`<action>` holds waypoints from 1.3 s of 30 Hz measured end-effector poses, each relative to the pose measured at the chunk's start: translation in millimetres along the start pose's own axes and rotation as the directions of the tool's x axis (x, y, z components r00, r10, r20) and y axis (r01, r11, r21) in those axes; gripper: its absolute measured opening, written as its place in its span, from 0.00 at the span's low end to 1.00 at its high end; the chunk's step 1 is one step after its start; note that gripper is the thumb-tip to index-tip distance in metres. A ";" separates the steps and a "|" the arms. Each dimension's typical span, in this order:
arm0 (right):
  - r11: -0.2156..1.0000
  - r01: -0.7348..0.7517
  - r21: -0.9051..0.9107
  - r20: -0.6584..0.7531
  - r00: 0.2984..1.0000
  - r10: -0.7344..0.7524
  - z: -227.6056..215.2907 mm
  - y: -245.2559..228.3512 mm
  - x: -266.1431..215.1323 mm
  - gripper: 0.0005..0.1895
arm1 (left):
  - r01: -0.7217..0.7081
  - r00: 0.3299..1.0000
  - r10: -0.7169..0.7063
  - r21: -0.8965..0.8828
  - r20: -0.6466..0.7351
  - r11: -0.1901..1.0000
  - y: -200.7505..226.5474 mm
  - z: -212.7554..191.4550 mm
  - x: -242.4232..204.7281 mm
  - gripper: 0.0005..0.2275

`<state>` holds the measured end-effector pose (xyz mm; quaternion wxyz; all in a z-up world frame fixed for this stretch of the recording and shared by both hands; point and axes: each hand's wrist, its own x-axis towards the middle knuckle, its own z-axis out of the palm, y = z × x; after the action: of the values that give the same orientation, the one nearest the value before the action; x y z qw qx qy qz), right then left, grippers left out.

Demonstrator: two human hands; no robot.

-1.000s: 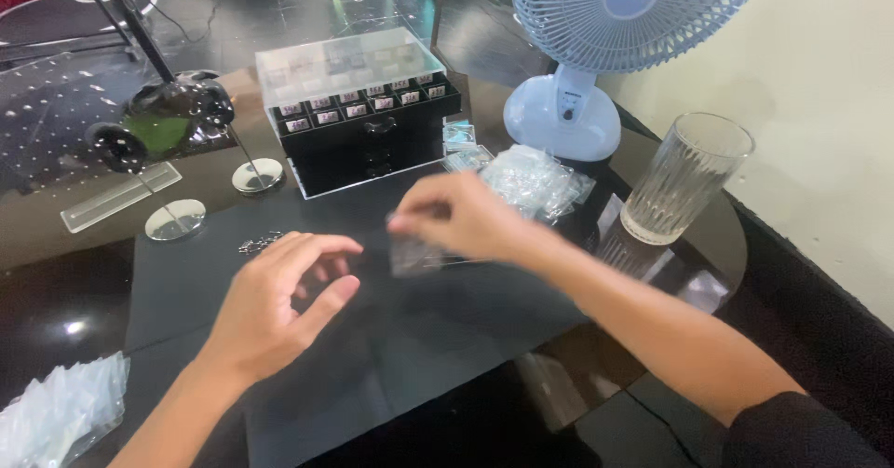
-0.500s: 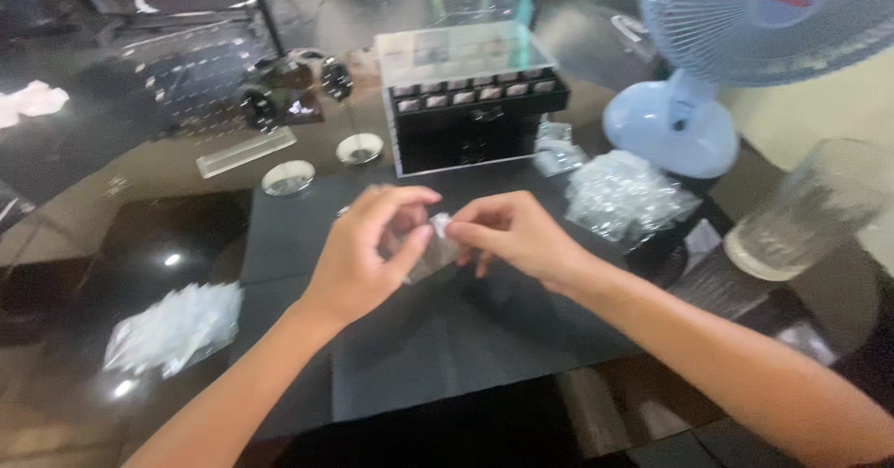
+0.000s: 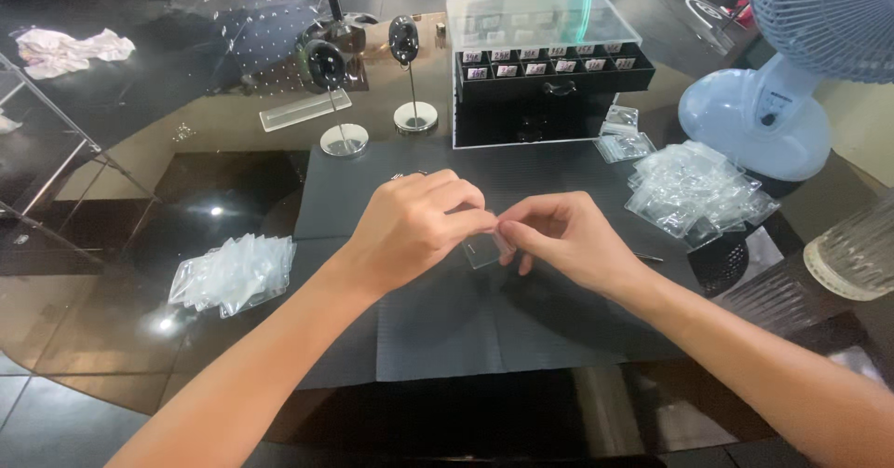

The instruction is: The person repeatedly picks up small metal components from a pile on a black mat using tweezers and places them into small clear plastic bags. The person then sets the filled bags aside on the table.

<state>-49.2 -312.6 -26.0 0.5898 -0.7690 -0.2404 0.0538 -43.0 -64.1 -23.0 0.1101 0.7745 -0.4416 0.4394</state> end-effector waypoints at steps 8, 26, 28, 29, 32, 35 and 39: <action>0.989 -0.030 -0.147 -0.076 0.997 0.019 -8.5 4.2 0.1 0.05 | 0.033 0.993 -0.024 -0.076 0.114 0.997 14.8 7.1 6.2 0.06; 0.988 -0.020 -0.155 -0.202 0.979 -0.012 -6.9 -0.6 0.0 0.07 | 0.448 0.894 -0.405 -0.387 0.191 0.806 17.6 4.1 3.6 0.19; 0.984 -0.017 -0.175 -0.219 0.975 -0.023 -5.2 -3.1 -1.3 0.08 | 0.461 0.887 -0.423 -0.416 0.184 0.784 16.5 4.0 3.0 0.16; 0.993 -0.055 -0.104 -0.230 0.973 0.030 -3.9 -4.1 -1.8 0.07 | 0.439 0.897 -0.417 -0.388 0.143 0.811 16.1 5.1 1.6 0.17; 0.997 -0.070 -0.018 -0.231 0.971 0.064 -4.7 9.5 2.8 0.07 | 0.393 0.918 -0.385 -0.339 0.092 0.855 13.6 5.4 2.8 0.20; 0.998 -0.055 0.019 -0.223 0.973 0.058 -1.6 5.3 1.9 0.06 | 0.346 0.938 -0.340 -0.284 0.074 0.894 13.2 11.0 -1.0 0.22; 0.997 -0.045 0.054 -0.219 0.974 0.056 -1.5 3.9 2.1 0.06 | 0.308 0.951 -0.299 -0.252 0.071 0.918 15.0 4.4 4.4 0.22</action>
<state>-45.7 -313.7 -28.8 0.6299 -0.7615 -0.1524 -0.0108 -51.1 -78.0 -25.5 0.2704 0.8192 -0.3716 0.3431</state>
